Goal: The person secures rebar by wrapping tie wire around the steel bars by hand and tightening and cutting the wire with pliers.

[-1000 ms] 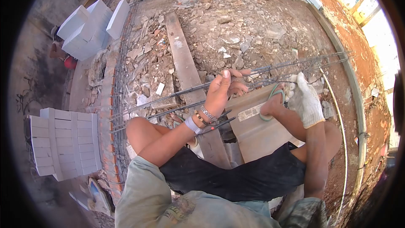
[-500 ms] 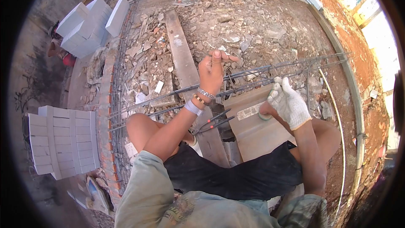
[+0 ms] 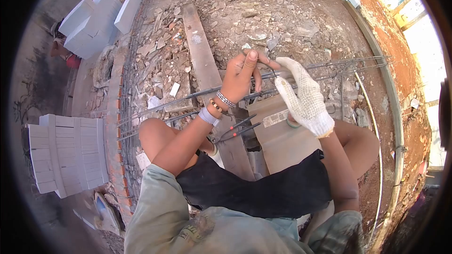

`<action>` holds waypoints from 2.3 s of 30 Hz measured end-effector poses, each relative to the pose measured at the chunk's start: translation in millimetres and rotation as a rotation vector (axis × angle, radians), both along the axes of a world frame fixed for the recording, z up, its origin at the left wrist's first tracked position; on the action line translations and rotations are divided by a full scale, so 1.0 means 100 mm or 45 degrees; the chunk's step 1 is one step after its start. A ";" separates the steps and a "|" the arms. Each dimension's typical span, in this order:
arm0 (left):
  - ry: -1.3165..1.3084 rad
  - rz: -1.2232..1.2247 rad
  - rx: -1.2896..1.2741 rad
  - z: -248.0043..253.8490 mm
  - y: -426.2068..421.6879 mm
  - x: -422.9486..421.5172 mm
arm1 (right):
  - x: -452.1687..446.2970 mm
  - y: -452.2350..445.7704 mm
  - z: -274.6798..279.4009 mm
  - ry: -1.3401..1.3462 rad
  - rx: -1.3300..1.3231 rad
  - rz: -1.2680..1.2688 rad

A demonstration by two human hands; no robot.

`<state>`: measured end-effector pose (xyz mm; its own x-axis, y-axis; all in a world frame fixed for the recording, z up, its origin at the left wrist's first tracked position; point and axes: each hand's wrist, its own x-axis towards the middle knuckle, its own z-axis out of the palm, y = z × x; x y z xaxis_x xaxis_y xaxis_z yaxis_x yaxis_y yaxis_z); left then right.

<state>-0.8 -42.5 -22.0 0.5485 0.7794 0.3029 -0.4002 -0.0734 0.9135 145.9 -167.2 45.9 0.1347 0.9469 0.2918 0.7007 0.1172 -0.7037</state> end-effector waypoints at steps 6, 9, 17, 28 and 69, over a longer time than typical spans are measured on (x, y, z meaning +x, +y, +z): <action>0.182 0.053 0.193 0.12 0.38 -0.14 | -0.02 0.19 -0.10 0.126 -0.125 0.125; 0.525 -0.122 0.269 -0.06 0.68 -0.31 | 0.03 0.29 -0.28 0.035 -0.033 0.129; 2.207 -0.262 0.708 -0.66 0.91 -0.56 | 0.24 0.35 -1.63 -0.210 -0.737 -0.162; 2.145 -0.144 0.399 -1.92 1.05 0.01 | -0.13 0.45 -2.70 0.703 -0.695 -0.429; 1.410 0.235 0.637 -2.15 0.63 0.06 | 0.39 1.45 -1.95 -0.573 -0.903 0.112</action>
